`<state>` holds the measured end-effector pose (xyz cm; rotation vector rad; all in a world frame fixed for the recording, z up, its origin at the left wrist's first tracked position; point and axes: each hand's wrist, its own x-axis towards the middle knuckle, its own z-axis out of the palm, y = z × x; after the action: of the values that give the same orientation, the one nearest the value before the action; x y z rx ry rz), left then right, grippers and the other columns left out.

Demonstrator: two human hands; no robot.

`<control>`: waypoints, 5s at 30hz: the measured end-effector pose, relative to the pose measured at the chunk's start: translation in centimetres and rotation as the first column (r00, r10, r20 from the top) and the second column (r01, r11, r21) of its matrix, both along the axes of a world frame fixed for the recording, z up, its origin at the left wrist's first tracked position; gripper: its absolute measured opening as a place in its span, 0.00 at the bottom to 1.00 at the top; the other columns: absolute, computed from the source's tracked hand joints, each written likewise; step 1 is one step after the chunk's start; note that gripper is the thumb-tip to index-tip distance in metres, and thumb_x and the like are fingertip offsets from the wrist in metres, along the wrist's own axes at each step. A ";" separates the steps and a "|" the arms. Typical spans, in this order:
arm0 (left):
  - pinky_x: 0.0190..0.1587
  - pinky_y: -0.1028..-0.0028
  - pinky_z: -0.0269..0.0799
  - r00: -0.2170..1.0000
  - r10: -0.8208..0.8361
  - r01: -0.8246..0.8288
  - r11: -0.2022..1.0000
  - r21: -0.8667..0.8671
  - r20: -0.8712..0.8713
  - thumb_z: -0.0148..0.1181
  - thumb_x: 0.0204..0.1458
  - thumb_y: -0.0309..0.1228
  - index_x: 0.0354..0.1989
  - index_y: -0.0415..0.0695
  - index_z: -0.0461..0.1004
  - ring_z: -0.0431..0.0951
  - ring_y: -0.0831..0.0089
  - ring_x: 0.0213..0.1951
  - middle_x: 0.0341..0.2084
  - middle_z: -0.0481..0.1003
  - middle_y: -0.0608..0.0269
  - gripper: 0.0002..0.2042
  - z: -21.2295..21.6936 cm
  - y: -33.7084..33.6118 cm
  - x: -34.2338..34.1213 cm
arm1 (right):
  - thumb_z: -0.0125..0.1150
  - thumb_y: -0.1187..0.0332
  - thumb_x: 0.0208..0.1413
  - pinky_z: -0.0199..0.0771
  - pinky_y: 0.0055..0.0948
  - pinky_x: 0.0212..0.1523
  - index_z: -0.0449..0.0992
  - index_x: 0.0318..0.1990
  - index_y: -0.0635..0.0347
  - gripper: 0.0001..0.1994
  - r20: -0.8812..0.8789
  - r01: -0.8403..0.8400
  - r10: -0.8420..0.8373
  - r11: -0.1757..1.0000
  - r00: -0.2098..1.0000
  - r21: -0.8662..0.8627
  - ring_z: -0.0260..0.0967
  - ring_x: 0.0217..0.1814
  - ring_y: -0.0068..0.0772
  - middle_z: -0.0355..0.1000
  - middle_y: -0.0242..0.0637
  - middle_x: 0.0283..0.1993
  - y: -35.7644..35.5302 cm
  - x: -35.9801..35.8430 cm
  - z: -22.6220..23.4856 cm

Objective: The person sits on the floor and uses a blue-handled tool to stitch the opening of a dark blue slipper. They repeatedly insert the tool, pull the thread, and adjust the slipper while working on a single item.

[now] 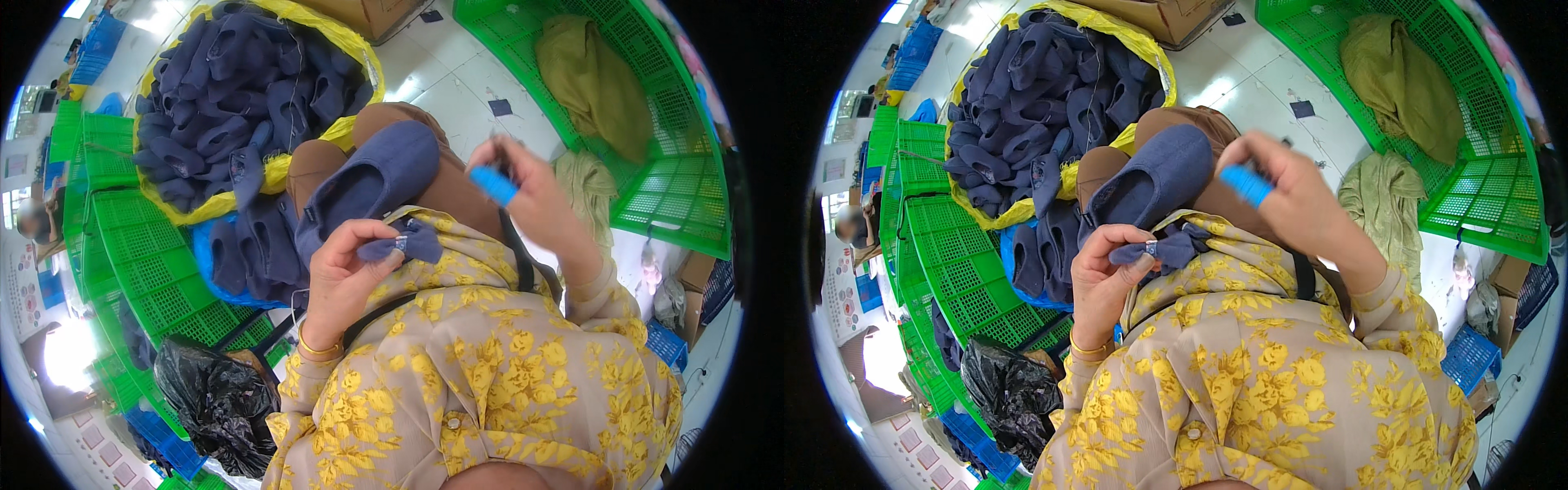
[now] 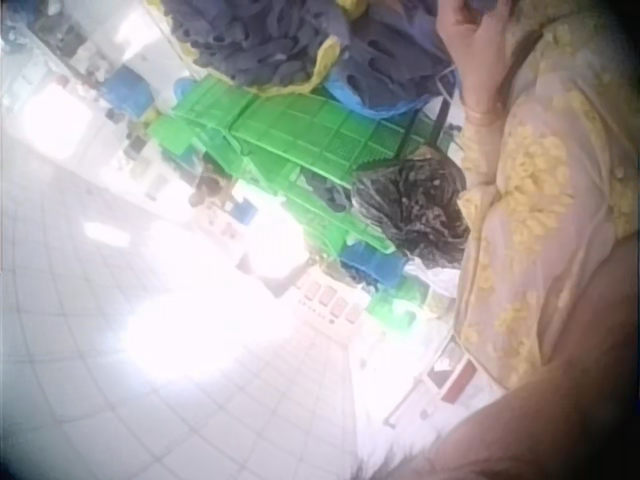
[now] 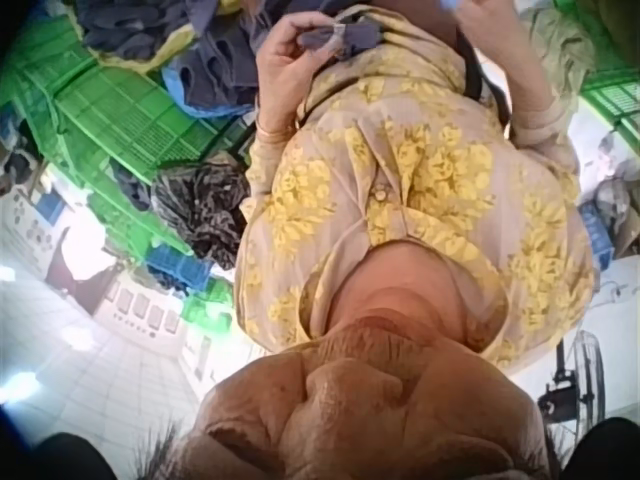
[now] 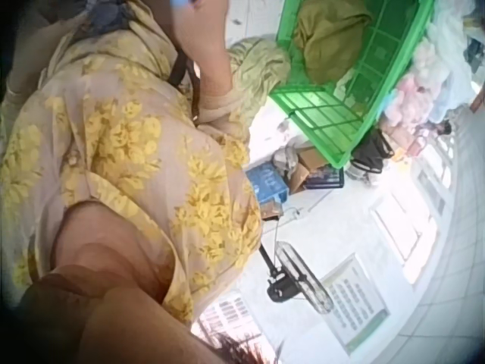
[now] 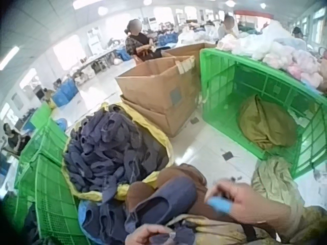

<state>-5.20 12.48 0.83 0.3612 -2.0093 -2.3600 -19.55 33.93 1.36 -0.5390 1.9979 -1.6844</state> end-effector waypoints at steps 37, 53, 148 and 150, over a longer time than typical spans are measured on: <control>0.48 0.71 0.75 0.961 -0.233 0.212 0.966 -0.149 -0.146 0.62 0.48 0.13 0.33 0.37 0.77 0.80 0.67 0.42 0.37 0.79 0.54 0.07 -0.1 -1.8 0.4 | 0.58 0.80 0.39 0.74 0.38 0.36 0.77 0.42 0.60 0.18 -0.372 -0.556 0.578 0.812 0.726 0.177 0.74 0.38 0.48 0.77 0.41 0.35 -1.1 1.7 2.9; 0.42 0.76 0.77 0.949 -0.317 0.310 0.931 0.194 0.003 0.59 0.54 0.16 0.40 0.34 0.77 0.79 0.71 0.40 0.41 0.77 0.56 0.06 -1.3 -0.7 1.4 | 0.52 0.83 0.36 0.74 0.38 0.38 0.78 0.44 0.57 0.23 -0.166 -0.639 0.644 0.764 0.747 0.090 0.74 0.38 0.48 0.77 0.42 0.37 -0.3 2.4 0.6; 0.27 0.82 0.68 0.961 -0.052 0.095 0.984 -0.149 0.271 0.58 0.54 0.22 0.36 0.38 0.72 0.73 0.84 0.24 0.25 0.76 0.65 0.03 -5.7 2.8 2.3 | 0.59 0.79 0.39 0.66 0.35 0.35 0.73 0.44 0.54 0.20 -0.782 -0.132 0.151 0.987 0.604 0.089 0.71 0.40 0.36 0.72 0.35 0.43 -2.4 5.9 -0.6; 0.27 0.82 0.68 0.915 -0.108 0.082 0.993 0.083 0.389 0.59 0.54 0.23 0.35 0.38 0.73 0.73 0.84 0.23 0.24 0.76 0.65 0.03 -5.3 2.5 2.0 | 0.59 0.76 0.47 0.63 0.28 0.29 0.72 0.45 0.54 0.16 -0.509 -0.085 -0.024 0.978 0.861 -0.189 0.68 0.33 0.32 0.74 0.37 0.38 -2.7 4.4 0.8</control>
<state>-3.18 14.99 -4.50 0.8203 -2.1497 -2.5867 -15.13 31.23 2.20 -1.1948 2.1478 -1.8830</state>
